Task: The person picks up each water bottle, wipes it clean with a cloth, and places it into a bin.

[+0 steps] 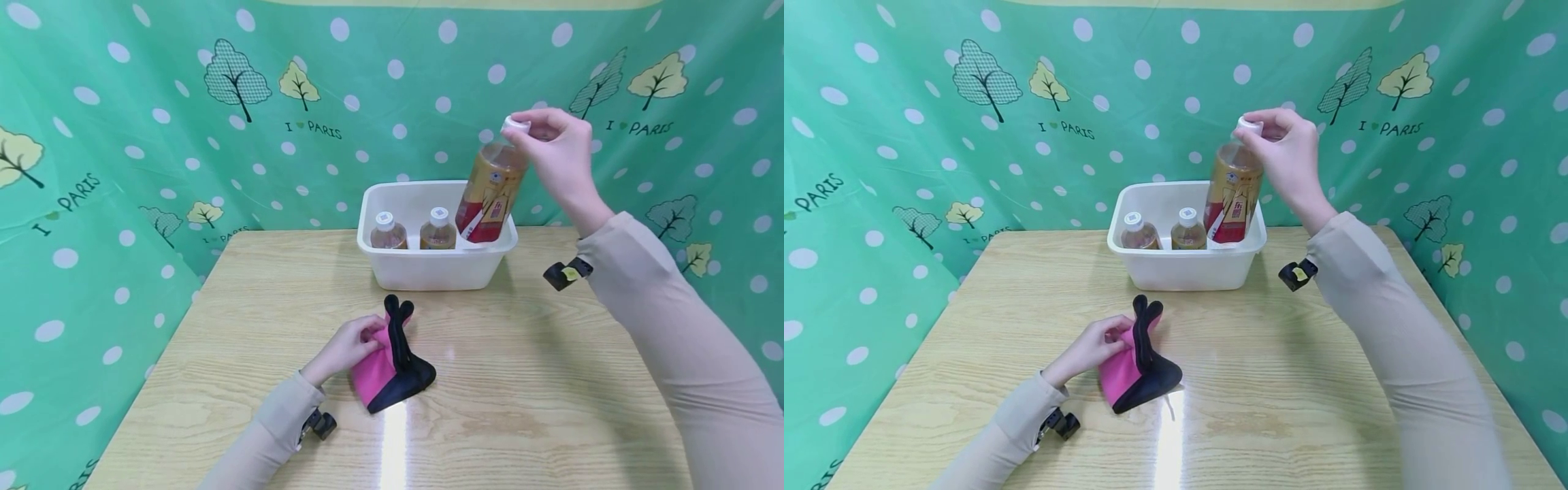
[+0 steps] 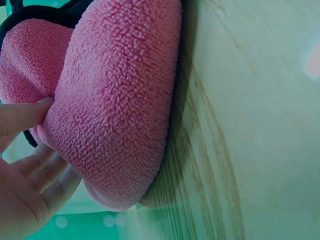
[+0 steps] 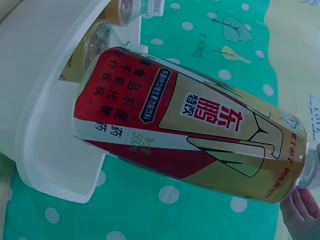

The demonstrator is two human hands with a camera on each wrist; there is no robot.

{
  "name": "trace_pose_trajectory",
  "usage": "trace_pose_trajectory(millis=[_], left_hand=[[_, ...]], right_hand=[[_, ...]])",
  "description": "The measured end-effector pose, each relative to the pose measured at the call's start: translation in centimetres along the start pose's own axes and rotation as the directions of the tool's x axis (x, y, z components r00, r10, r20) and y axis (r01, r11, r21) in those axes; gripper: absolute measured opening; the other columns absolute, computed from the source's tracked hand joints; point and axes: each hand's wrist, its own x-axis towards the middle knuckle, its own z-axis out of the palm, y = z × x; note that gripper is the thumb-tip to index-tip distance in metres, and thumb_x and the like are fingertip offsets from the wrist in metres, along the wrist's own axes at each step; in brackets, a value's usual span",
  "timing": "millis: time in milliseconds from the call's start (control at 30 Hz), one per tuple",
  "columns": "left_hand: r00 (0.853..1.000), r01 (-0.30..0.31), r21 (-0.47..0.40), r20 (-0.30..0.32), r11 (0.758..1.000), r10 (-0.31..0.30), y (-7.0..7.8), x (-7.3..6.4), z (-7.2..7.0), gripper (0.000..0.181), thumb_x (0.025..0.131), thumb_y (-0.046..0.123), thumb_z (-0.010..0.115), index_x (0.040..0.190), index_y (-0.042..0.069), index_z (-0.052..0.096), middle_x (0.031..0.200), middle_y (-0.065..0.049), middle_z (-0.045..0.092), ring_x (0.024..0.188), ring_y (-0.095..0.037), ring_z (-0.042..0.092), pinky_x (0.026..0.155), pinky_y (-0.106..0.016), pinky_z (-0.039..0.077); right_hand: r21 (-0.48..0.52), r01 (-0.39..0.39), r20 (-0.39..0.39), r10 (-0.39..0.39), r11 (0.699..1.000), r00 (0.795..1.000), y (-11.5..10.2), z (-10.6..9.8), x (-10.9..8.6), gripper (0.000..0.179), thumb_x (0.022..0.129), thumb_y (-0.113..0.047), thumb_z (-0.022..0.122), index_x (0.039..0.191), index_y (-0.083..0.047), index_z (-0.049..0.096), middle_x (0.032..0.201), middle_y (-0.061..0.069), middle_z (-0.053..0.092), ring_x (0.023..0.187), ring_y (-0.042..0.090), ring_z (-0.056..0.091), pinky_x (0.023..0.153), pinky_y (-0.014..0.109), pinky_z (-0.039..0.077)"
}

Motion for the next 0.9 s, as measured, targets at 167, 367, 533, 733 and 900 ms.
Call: trace_pose_trajectory(millis=[167,367,533,733,900], left_hand=[[1.000,-0.013,-0.012,-0.001,1.000,0.013,0.0,0.0,0.0,0.028,0.073,-0.010,0.056,0.099,0.000,0.059,0.094,-0.011,0.063,0.075,-0.016,0.058,0.067,-0.022,0.049],[1.000,-0.018,-0.018,0.000,1.000,0.018,-0.1,0.0,0.1,0.027,0.074,-0.009,0.056,0.099,0.000,0.058,0.093,-0.012,0.063,0.074,-0.017,0.057,0.066,-0.022,0.049],[1.000,-0.019,-0.020,-0.002,1.000,0.018,-0.2,0.0,0.1,0.027,0.074,-0.009,0.056,0.099,0.000,0.059,0.093,-0.011,0.063,0.073,-0.017,0.057,0.066,-0.022,0.049],[1.000,0.003,-0.016,0.004,1.000,-0.003,-0.1,0.0,0.1,0.027,0.074,-0.009,0.056,0.099,0.001,0.059,0.094,-0.011,0.063,0.075,-0.017,0.057,0.067,-0.022,0.049],[1.000,0.000,-0.008,-0.002,1.000,0.000,-0.2,0.0,0.1,0.027,0.074,-0.008,0.056,0.098,0.001,0.059,0.093,-0.011,0.063,0.075,-0.018,0.058,0.067,-0.022,0.049]], right_hand=[[-0.010,-0.012,-0.025,0.012,1.000,1.000,1.0,0.2,0.4,0.034,0.075,-0.025,0.068,0.103,-0.008,0.064,0.091,-0.003,0.062,0.085,0.009,0.057,0.080,0.020,0.046],[-0.048,-0.021,-0.024,0.020,0.999,1.000,2.2,0.8,0.6,0.036,0.075,-0.028,0.067,0.104,-0.007,0.063,0.095,0.001,0.063,0.084,0.008,0.057,0.077,0.019,0.046],[-0.092,-0.051,-0.011,0.050,0.994,0.999,3.2,1.2,0.4,0.038,0.077,-0.030,0.066,0.107,-0.008,0.062,0.101,0.004,0.061,0.086,0.008,0.055,0.078,0.021,0.047],[-0.147,-0.053,0.002,0.054,0.988,0.999,4.1,1.6,0.1,0.038,0.078,-0.029,0.064,0.109,-0.006,0.061,0.104,0.006,0.059,0.087,0.008,0.054,0.080,0.021,0.047],[-0.182,-0.039,0.017,0.042,0.983,0.999,4.7,1.8,-0.1,0.037,0.080,-0.029,0.062,0.109,-0.006,0.061,0.104,0.007,0.058,0.088,0.010,0.054,0.080,0.022,0.047]])
